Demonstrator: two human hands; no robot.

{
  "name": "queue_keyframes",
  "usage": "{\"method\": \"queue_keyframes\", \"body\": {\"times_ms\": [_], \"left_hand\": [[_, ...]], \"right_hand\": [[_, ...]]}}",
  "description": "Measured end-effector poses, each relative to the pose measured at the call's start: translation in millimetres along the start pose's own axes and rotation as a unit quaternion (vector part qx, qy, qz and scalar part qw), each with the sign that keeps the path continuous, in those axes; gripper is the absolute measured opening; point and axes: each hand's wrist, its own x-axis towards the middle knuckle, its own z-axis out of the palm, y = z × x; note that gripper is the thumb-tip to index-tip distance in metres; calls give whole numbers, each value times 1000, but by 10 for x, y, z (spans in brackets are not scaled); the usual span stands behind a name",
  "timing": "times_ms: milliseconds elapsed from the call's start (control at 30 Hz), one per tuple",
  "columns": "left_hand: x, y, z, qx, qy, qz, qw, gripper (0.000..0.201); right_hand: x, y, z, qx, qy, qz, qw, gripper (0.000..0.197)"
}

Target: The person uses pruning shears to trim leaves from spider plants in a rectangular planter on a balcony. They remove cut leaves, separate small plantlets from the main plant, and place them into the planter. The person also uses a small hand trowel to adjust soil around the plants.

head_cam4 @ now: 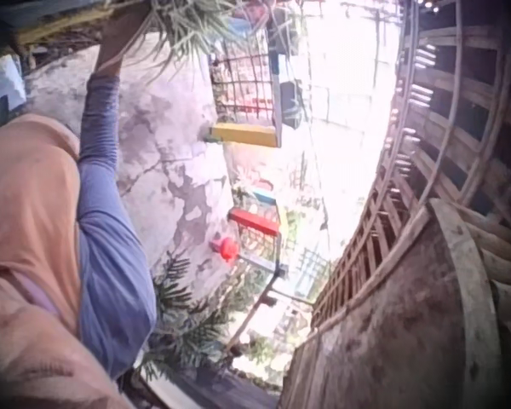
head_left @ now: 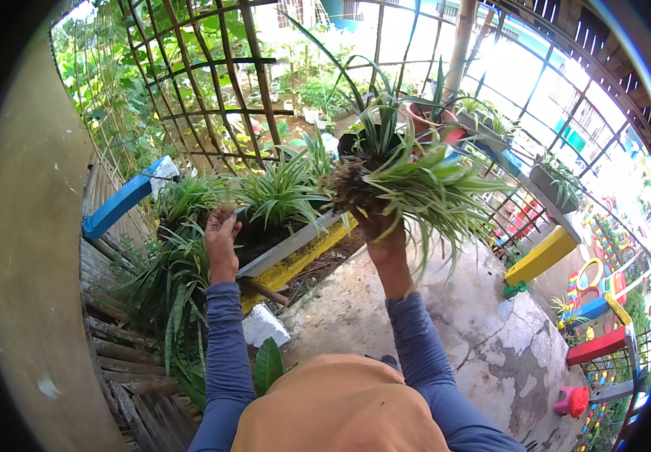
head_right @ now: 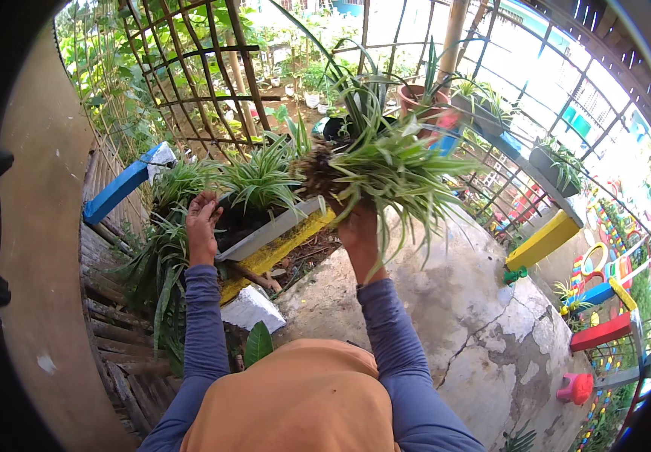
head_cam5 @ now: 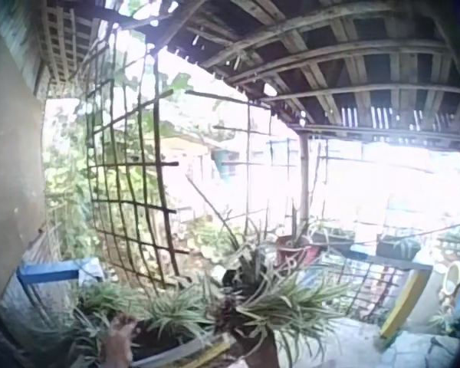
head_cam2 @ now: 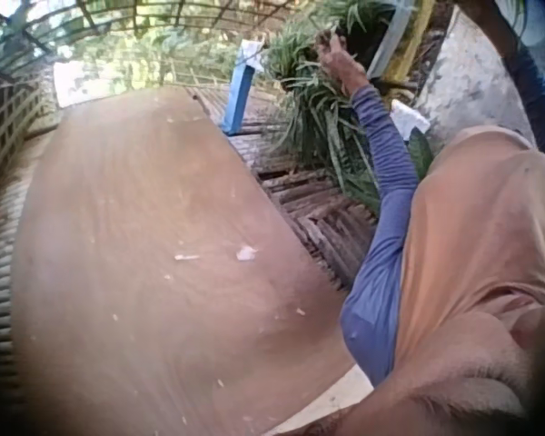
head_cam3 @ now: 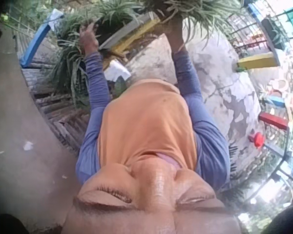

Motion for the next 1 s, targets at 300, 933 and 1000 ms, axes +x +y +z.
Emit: {"method": "queue_keyframes", "body": {"times_ms": [300, 933, 1000], "left_hand": [[-489, -323, 1237, -63, 46, 35, 996, 22], [-1367, -1928, 1340, 249, -4, -50, 967, 14], [-1273, -2129, 1282, 231, 12, -112, 967, 14]], "right_hand": [[-106, -2066, -1582, 49, 152, -99, 982, 28], [2374, -1256, -3159, 229, 370, -36, 900, 23], [2795, -986, -3120, 231, 331, -45, 914, 26]]}}
